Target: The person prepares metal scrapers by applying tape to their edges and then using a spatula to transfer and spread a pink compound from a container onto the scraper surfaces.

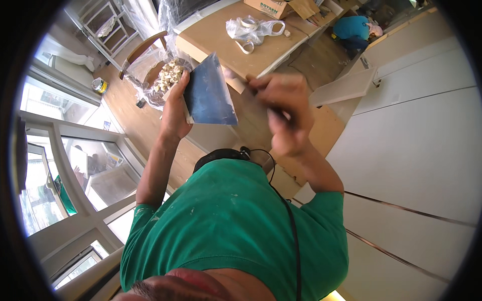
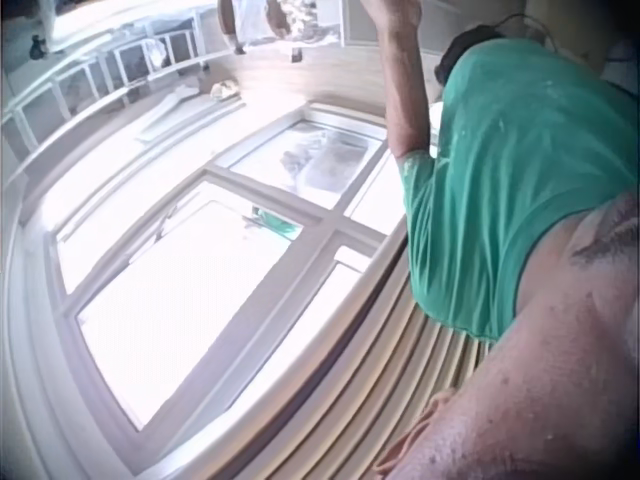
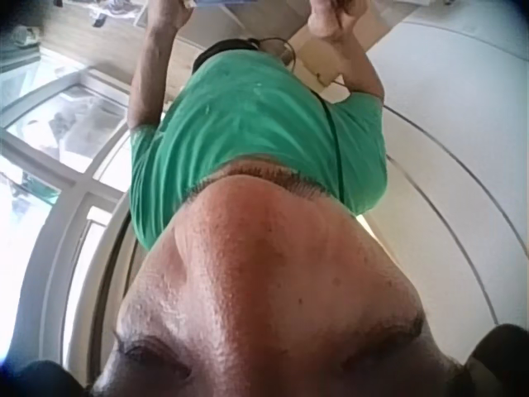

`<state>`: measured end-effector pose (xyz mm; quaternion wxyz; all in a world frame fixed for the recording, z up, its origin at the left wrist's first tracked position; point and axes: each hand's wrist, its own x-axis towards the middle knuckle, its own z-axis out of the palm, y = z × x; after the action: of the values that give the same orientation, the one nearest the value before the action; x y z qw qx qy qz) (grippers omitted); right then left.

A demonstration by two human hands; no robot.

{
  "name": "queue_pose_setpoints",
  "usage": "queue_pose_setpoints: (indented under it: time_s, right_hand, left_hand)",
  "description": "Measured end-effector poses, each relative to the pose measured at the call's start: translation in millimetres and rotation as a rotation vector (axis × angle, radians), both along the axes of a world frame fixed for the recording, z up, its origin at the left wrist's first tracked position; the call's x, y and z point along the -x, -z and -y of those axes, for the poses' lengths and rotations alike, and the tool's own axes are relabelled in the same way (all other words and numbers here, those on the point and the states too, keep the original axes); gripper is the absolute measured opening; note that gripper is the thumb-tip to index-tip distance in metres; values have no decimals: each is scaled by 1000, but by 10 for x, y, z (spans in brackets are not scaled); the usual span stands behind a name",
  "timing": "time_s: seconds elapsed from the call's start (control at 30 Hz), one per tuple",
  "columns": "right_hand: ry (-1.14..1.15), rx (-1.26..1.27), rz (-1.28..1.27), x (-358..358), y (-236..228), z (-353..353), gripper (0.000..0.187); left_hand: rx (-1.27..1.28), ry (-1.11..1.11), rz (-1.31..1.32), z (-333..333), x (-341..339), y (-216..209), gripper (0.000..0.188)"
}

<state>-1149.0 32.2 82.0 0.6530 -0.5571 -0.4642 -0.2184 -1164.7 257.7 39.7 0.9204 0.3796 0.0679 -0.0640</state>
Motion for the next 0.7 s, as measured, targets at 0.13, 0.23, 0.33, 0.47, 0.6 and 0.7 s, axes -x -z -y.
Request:
queue_pose_setpoints:
  time_s: [0.13, 0.23, 0.33, 0.47, 0.6, 0.7]
  right_hand:
    - [-41, 497, 496, 73, -40, -24, 29]
    - [84, 652, 568, -8, 19, 17, 31]
    - [170, 761, 607, -252, 2, 138, 32]
    - [342, 969, 639, -555, -164, 390, 42]
    - [389, 1095, 648, -579, -460, 542, 45]
    - [344, 1127, 789, -445, -754, 288, 43]
  left_hand:
    - [205, 80, -80, 68, 55, -84, 39]
    - [198, 15, -42, 167, 110, -85, 35]
    - [112, -15, -38, 206, 145, -101, 32]
    - [57, -6, -33, 168, 172, -77, 33]
    - [-88, -87, 59, 122, 191, -247, 29]
    - [-217, -133, 95, 137, 148, -287, 28]
